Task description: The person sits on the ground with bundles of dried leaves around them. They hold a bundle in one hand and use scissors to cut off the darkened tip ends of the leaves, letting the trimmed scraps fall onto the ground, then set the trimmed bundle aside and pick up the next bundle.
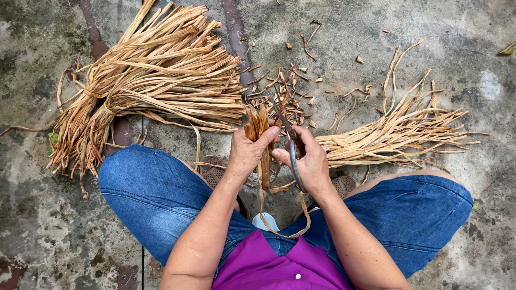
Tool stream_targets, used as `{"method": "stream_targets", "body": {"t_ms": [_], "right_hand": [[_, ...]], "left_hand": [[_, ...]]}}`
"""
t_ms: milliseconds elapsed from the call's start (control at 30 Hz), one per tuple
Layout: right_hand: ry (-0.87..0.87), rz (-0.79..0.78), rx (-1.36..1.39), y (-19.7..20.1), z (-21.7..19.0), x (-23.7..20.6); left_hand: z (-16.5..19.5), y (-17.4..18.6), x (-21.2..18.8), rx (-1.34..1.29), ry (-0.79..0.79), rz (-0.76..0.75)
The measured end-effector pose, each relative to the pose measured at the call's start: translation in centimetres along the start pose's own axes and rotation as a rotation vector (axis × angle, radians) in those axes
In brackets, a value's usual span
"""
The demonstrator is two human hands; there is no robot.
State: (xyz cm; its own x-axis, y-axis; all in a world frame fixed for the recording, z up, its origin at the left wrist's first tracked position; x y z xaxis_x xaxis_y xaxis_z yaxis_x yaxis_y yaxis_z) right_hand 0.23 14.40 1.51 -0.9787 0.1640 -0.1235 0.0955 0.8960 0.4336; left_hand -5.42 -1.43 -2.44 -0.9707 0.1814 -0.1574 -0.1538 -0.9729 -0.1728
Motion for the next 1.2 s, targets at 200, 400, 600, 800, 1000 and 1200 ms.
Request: {"method": "stream_targets", "body": {"t_ms": [200,400,600,800,1000,1200], "right_hand": [[0.085,0.046,0.090,-0.1,-0.7,-0.4],[0.017,0.065,0.212,-0.1,1.4,-0.1],[0.075,0.032,0.389,-0.4,1.1,0.5],[0.013,-0.084,0.405,-3.3,0.6,-0.2],[0.031,0.075,0.239,-2.7,1.7,-0.6],[0.065,0.097,0.395,-1.0,1.2,-0.3]], "left_hand": [[-1.3,-0.7,0.1,0.018,0.038,-0.050],[-0.8,-0.2,0.0,0.208,-0.025,-0.020],[1.2,0.2,0.0,-0.027,-0.163,-0.043],[3.2,-1.8,-1.3,0.066,-0.258,-0.105],[5.1,-4.4,-2.7,0.281,-0.280,-0.195],[6.1,-4.3,-3.3,0.320,-0.383,-0.155]]}}
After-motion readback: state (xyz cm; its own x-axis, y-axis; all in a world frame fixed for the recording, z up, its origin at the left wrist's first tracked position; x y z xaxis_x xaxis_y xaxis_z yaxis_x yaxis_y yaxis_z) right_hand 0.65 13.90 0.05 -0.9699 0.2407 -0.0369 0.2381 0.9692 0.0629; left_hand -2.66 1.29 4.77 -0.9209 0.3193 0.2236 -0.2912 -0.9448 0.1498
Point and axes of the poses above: each hand's wrist, its own x-axis towards the middle knuckle, its own y-axis out of the back of the hand, z = x × y, the point moved 8 cm from there along x, towards the middle knuckle, and after that the axes turned 1 degree about x, right-handed, at the moved point
